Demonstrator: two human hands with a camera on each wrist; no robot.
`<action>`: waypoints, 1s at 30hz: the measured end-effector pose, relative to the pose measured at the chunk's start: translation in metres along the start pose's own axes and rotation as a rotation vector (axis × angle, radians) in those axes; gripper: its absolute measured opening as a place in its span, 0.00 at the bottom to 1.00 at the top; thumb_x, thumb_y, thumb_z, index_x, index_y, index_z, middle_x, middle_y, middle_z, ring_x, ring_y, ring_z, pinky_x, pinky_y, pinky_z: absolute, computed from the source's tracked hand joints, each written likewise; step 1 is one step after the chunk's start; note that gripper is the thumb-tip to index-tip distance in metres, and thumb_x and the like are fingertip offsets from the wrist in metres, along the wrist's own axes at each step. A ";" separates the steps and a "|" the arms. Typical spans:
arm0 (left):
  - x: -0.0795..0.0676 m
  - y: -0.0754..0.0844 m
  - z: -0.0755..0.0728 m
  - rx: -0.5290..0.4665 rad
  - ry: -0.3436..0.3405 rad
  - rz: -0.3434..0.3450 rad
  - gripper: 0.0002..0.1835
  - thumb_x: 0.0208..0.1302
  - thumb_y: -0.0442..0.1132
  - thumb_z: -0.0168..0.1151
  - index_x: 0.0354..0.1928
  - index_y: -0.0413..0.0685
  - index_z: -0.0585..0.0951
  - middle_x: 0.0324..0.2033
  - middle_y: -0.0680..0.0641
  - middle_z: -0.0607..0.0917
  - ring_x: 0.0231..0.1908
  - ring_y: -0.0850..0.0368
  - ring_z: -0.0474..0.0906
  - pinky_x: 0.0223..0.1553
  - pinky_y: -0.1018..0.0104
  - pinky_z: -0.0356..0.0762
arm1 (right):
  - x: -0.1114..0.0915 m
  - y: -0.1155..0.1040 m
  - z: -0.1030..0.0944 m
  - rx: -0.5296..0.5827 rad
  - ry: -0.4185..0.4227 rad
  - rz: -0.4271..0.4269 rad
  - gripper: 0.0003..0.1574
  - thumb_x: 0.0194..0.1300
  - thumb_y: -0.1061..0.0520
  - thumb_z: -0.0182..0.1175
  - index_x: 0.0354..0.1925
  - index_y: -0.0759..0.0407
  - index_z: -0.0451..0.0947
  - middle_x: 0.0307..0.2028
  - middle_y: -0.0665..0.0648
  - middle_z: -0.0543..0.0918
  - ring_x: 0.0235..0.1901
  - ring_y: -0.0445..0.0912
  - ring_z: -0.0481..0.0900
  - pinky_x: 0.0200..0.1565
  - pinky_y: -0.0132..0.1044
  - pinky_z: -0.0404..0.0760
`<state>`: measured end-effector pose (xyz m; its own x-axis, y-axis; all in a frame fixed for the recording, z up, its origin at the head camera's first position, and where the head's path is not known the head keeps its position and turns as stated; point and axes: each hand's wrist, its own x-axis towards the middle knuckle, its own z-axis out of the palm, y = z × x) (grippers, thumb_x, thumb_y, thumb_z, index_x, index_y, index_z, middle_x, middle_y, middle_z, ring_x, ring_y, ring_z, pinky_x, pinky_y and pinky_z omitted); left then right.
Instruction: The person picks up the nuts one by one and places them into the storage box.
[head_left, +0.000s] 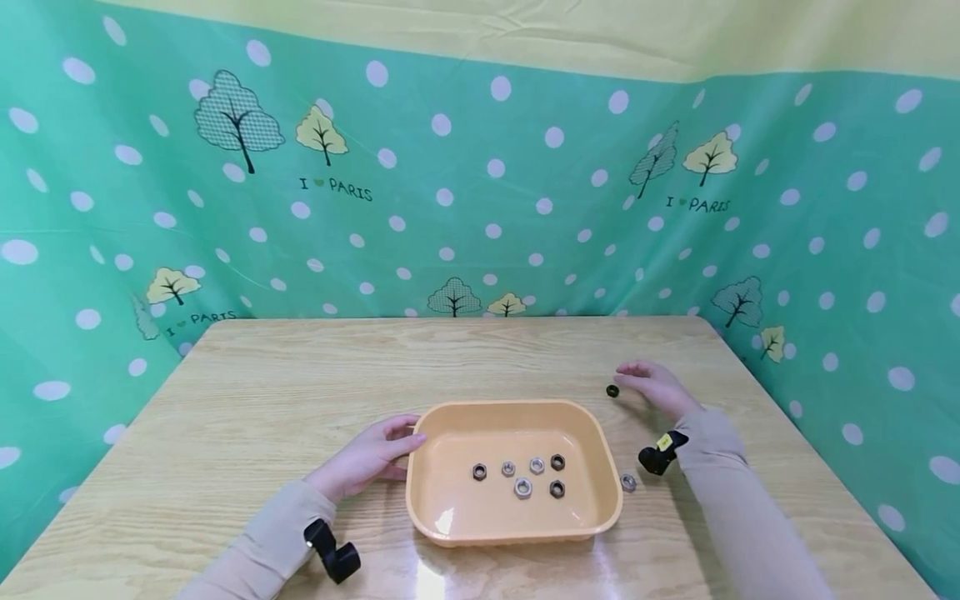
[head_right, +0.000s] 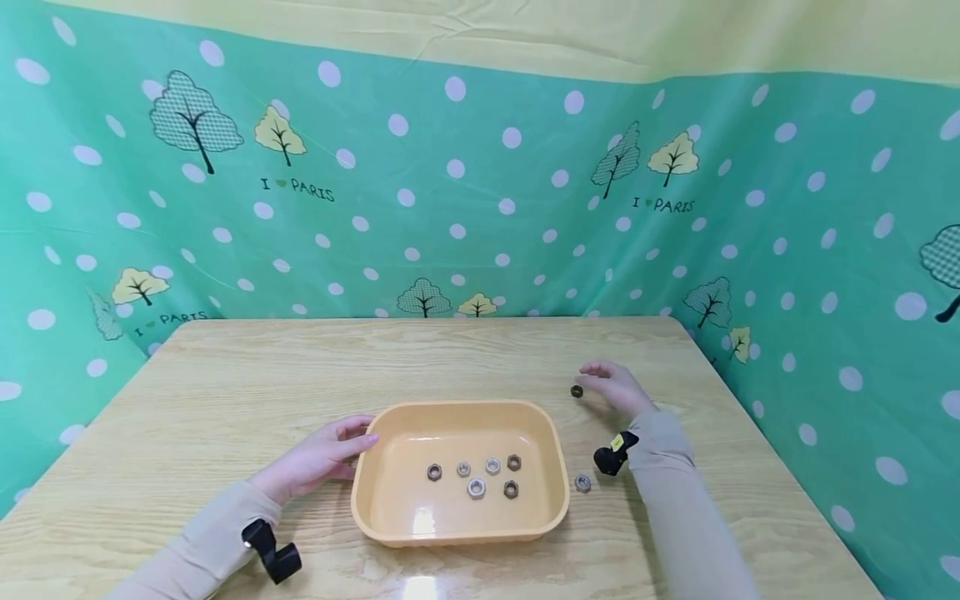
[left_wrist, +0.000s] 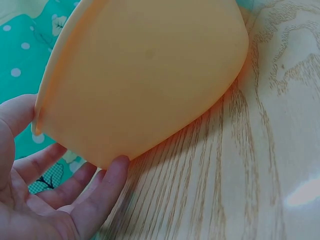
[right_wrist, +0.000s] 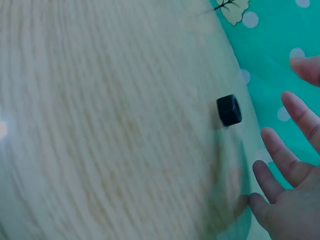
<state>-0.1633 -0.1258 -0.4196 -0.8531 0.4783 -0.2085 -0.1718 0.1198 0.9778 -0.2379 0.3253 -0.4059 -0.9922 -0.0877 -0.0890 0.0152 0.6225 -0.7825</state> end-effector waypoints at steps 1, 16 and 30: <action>0.000 0.000 0.000 0.001 -0.001 0.001 0.34 0.68 0.45 0.55 0.67 0.29 0.57 0.60 0.28 0.67 0.50 0.52 0.77 0.48 0.52 0.81 | 0.000 0.001 0.000 -0.002 -0.001 0.006 0.29 0.68 0.51 0.54 0.58 0.73 0.68 0.57 0.73 0.72 0.60 0.64 0.66 0.62 0.58 0.64; -0.001 0.001 0.001 -0.003 0.007 -0.009 0.34 0.68 0.45 0.55 0.66 0.30 0.58 0.60 0.29 0.68 0.53 0.51 0.76 0.48 0.52 0.81 | -0.004 0.009 0.000 -0.069 -0.088 0.039 0.32 0.61 0.52 0.62 0.56 0.70 0.69 0.64 0.74 0.63 0.65 0.68 0.57 0.65 0.63 0.58; 0.001 0.006 0.001 -0.017 0.019 -0.023 0.35 0.68 0.45 0.55 0.67 0.30 0.57 0.61 0.28 0.67 0.52 0.51 0.76 0.48 0.52 0.81 | 0.005 0.009 -0.005 -0.122 -0.132 0.004 0.30 0.59 0.53 0.64 0.54 0.69 0.70 0.68 0.78 0.51 0.67 0.73 0.48 0.66 0.66 0.50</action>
<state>-0.1652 -0.1240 -0.4143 -0.8577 0.4593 -0.2311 -0.2002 0.1156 0.9729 -0.2430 0.3343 -0.4107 -0.9670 -0.1815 -0.1790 -0.0037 0.7121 -0.7021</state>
